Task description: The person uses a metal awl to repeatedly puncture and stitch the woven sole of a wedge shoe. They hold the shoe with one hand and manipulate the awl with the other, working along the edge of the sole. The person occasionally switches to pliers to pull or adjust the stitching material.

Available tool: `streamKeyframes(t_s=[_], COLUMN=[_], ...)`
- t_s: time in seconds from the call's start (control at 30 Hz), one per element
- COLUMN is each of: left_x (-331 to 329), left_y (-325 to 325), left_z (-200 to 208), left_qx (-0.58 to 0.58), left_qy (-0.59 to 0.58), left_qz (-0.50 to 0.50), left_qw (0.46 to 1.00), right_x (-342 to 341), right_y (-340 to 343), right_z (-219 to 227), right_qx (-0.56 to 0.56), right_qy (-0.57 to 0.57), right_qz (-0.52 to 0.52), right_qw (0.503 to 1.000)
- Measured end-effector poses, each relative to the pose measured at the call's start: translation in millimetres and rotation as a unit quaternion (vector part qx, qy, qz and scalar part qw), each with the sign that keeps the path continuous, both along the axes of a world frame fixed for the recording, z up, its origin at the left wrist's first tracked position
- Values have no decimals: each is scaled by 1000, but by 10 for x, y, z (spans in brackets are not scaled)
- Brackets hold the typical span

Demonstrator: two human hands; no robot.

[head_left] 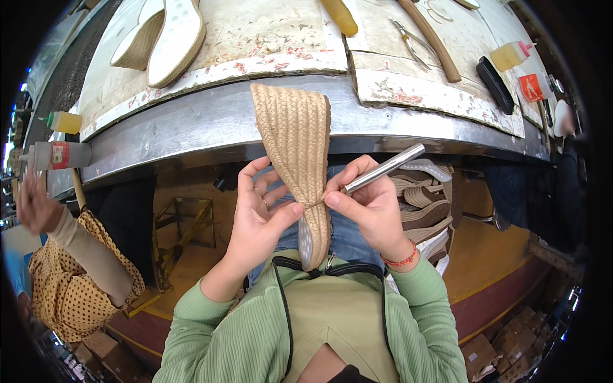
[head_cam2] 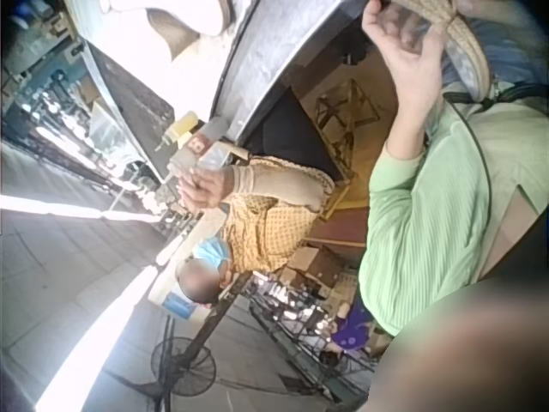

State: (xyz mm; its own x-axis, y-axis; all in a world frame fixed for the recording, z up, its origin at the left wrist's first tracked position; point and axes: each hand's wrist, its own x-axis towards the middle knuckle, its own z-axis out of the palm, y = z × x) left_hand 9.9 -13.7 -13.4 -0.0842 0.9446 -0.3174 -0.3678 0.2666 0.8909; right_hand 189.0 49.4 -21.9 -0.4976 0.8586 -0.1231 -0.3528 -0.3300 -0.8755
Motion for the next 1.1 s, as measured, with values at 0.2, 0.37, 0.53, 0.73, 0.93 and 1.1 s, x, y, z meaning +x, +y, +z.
streamKeyframes(t_s=[0.2, 0.37, 0.53, 0.73, 0.93, 1.1], left_x=[-4, 1, -108, -90, -12, 26], left_y=[9, -10, 33, 115, 65, 19], left_z=[-18, 68, 237, 328, 313, 242], left_qx=[6, 149, 234, 265, 244, 235], left_qy=[19, 300, 512, 542, 541, 482], left_qz=[-5, 54, -32, -93, -104, -76], left_qw=[1000, 941, 826, 792, 798, 841], right_x=[-2, 55, 134, 233, 421, 369], right_y=[-29, -2, 118, 436, 1140, 1550], right_z=[-1, 43, 142, 416, 619, 606], right_qx=[-29, -39, 27, 123, 290, 382], right_qy=[6, 21, 6, -166, -418, -504], right_qz=[-13, -35, -31, -39, -57, -119], right_qw=[999, 998, 999, 978, 859, 765])
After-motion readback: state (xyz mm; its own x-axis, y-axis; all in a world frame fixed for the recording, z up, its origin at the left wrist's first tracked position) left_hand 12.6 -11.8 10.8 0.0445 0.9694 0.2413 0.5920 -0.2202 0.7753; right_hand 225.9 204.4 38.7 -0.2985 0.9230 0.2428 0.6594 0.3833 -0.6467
